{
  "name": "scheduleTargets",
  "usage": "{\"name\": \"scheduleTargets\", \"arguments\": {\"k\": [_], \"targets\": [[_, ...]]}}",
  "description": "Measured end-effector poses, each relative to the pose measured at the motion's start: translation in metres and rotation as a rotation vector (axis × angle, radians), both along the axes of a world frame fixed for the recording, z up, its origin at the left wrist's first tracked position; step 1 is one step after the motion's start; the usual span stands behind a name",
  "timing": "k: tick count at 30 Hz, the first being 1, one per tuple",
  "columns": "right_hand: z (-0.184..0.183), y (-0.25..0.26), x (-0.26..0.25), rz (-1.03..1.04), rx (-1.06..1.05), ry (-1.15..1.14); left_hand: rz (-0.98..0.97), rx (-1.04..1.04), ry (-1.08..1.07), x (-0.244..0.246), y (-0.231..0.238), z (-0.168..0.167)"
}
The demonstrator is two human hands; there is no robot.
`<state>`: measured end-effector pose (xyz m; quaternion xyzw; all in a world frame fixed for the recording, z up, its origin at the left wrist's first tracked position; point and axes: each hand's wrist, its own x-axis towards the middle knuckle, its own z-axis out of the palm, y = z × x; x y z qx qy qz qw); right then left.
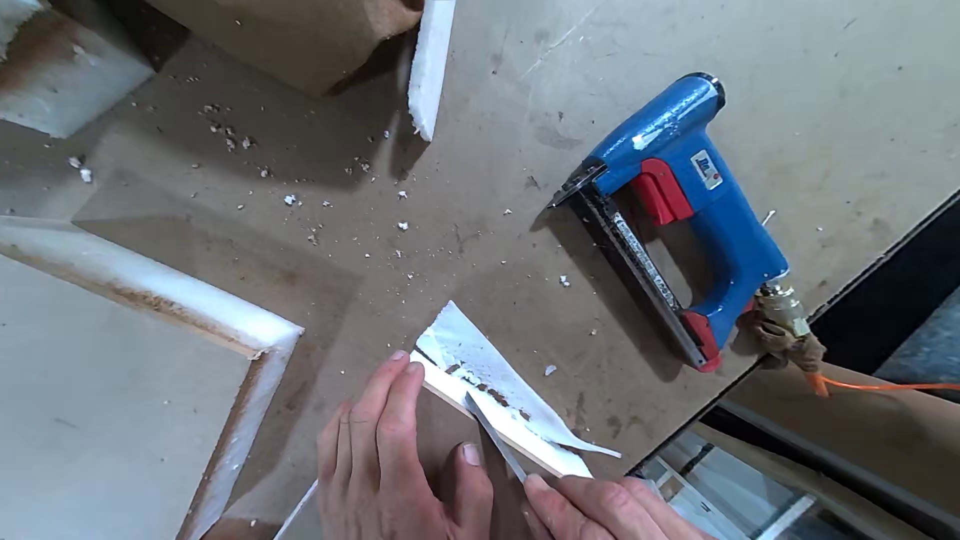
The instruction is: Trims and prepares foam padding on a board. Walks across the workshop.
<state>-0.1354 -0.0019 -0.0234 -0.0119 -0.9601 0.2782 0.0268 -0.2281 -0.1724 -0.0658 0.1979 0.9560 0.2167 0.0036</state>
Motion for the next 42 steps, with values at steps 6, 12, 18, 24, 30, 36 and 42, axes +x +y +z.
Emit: {"name": "scheduleTargets", "arguments": {"k": [6,12,18,24,30,36,42], "targets": [[0.005,0.007,-0.006,0.038,0.052,-0.051,0.002,-0.019,0.000,0.000,0.001,0.003],[0.001,0.011,-0.015,0.069,0.003,-0.105,0.004,-0.045,0.000,-0.001,0.003,0.006],[0.007,0.014,-0.014,0.088,0.017,-0.146,0.015,-0.054,0.011,0.001,0.005,0.008],[0.013,0.016,-0.011,0.098,0.046,-0.156,0.022,-0.062,0.010,0.002,0.005,0.008],[0.019,0.016,-0.011,0.115,0.056,-0.176,0.027,-0.070,0.017,0.002,0.003,0.006],[0.026,0.020,-0.010,0.117,0.051,-0.210,0.018,-0.083,0.018,-0.001,0.003,0.004],[0.024,0.021,-0.006,0.125,0.103,-0.187,0.028,-0.088,0.022,0.002,0.002,0.008]]}}
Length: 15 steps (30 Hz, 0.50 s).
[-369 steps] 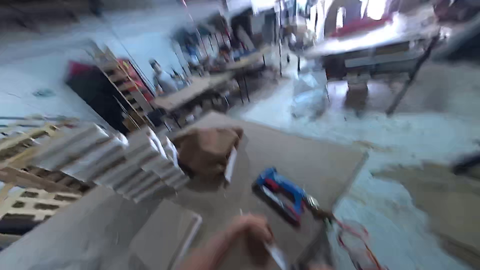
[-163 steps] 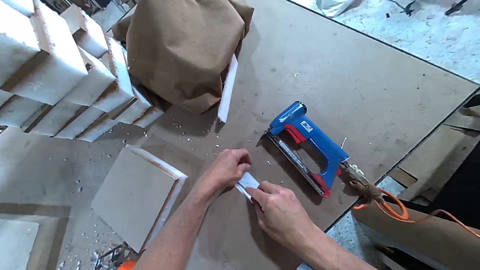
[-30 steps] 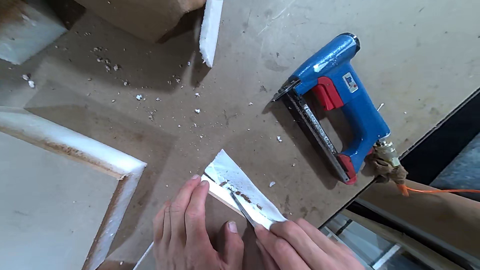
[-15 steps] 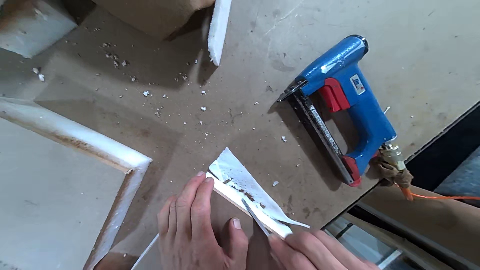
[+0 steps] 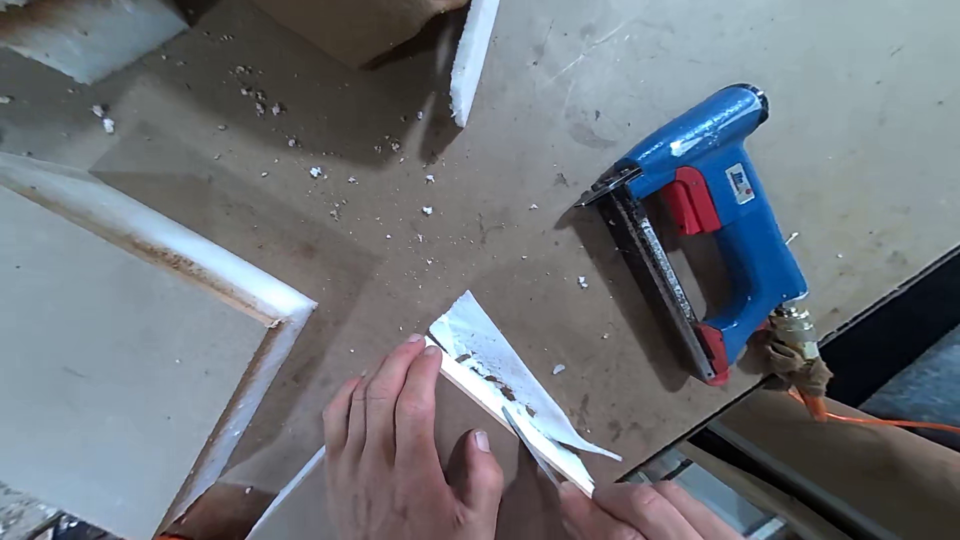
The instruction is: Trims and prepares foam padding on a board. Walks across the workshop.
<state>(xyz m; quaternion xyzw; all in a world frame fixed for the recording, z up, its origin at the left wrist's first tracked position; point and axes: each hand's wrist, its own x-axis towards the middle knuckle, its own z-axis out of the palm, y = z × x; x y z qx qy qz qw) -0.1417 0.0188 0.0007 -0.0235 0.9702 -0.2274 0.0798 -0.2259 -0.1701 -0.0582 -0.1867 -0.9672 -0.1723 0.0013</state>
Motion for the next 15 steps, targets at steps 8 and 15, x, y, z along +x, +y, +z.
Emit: {"name": "scheduleTargets", "arguments": {"k": [8,15], "targets": [[-0.002,0.004,0.003,0.015,-0.009,0.019,0.006,0.017,-0.002,0.005,-0.002,0.002],[-0.004,0.007,0.007,0.026,-0.010,0.023,0.004,0.044,0.031,0.008,-0.004,0.004]]}}
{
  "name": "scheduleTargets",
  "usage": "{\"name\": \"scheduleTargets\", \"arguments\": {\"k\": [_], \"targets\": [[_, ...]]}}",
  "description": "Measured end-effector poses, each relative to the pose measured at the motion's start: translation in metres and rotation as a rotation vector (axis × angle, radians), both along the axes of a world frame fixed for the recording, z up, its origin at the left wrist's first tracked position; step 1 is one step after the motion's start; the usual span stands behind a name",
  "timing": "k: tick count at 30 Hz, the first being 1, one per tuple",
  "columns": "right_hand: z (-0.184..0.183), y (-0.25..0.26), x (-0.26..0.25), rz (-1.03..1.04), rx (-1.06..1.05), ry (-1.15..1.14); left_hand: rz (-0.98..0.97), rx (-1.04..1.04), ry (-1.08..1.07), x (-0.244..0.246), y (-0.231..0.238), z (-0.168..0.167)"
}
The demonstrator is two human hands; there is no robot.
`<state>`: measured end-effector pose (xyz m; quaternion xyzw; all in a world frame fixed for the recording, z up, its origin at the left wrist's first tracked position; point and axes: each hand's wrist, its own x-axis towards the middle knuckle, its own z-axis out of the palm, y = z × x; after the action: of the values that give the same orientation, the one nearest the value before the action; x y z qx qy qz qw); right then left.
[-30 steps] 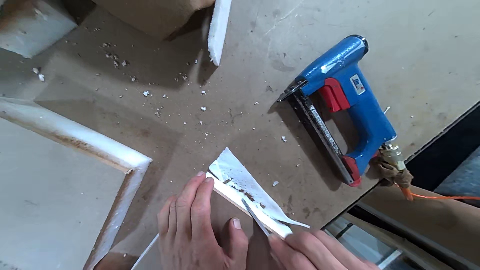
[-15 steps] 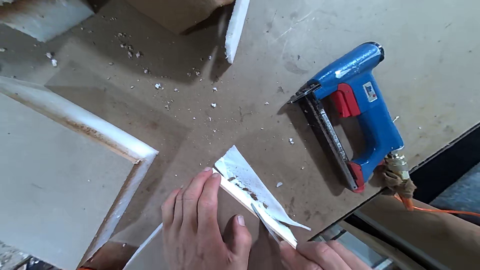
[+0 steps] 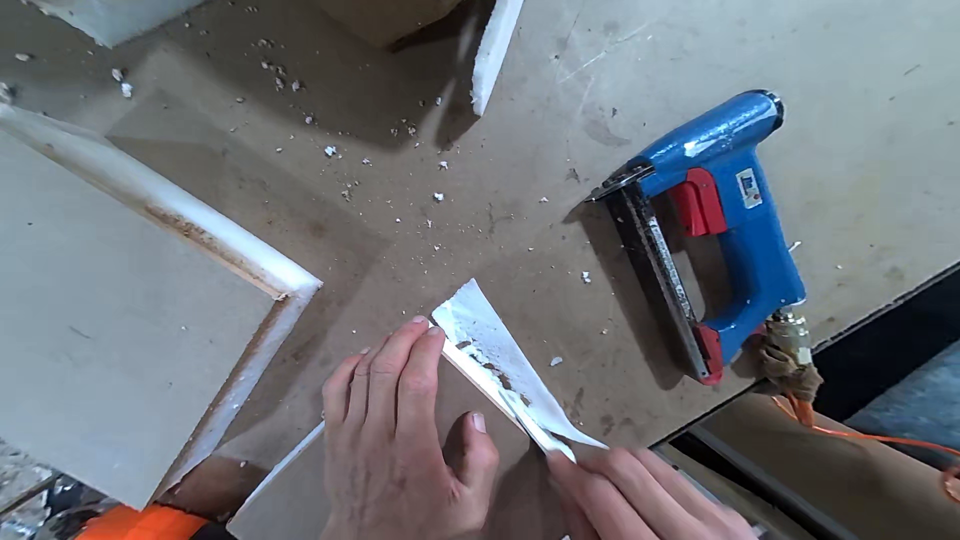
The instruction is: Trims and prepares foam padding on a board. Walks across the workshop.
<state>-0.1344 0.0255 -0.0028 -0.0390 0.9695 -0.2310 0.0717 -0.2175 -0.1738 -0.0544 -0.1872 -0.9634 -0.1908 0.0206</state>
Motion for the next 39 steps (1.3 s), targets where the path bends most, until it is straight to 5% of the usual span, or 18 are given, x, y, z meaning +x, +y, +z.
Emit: {"name": "scheduleTargets", "arguments": {"k": [32,39], "targets": [[-0.001,0.011,0.027,-0.044,0.015,0.013,-0.030,0.014,0.021,0.003,-0.003,0.010],[0.026,0.058,0.003,-0.329,-0.188,0.204,-0.060,0.013,0.043,-0.002,-0.001,0.016]]}}
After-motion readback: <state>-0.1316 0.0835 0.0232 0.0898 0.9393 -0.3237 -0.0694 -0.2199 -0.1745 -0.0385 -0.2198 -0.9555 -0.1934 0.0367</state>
